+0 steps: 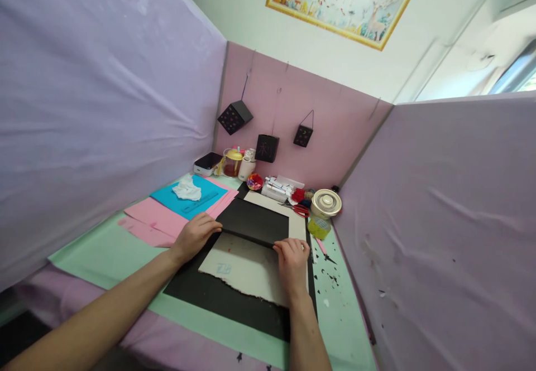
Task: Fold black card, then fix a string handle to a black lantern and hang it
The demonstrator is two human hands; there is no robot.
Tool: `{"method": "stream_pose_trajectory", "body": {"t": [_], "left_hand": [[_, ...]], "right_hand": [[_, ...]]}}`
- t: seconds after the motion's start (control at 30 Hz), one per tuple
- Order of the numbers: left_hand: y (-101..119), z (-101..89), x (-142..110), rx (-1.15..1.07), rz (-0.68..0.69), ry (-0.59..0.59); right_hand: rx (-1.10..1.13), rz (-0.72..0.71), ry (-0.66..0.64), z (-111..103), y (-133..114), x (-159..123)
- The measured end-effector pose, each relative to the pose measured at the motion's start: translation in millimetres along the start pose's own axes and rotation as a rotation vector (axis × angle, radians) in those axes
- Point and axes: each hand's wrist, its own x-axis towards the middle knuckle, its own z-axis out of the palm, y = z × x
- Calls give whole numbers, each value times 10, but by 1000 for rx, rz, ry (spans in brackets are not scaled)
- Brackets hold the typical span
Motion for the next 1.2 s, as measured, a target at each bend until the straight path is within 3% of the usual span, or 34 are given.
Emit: {"method": "stream_pose_trajectory", "body": {"t": [0.13,0.33,0.6,0.8,1.03,1.2], "left_hand": [[-58,3,-26,-74,13,17],[-52,29,-18,2,-39,14],[-124,31,-48,11,-62,29],[-110,27,-33,-17,-66,13],[-151,-7,-56,6,-138,35],[-126,-7,-41,65,-158,31]], "right_hand": [[34,70,1,-1,106,-33],[200,260,18,6,120,-58],[227,195,-49,-12,228,-49],[208,305,73,-78,275,-77],[352,277,-35,-66,316,-87],[303,310,-14,-68,343,-104]]}}
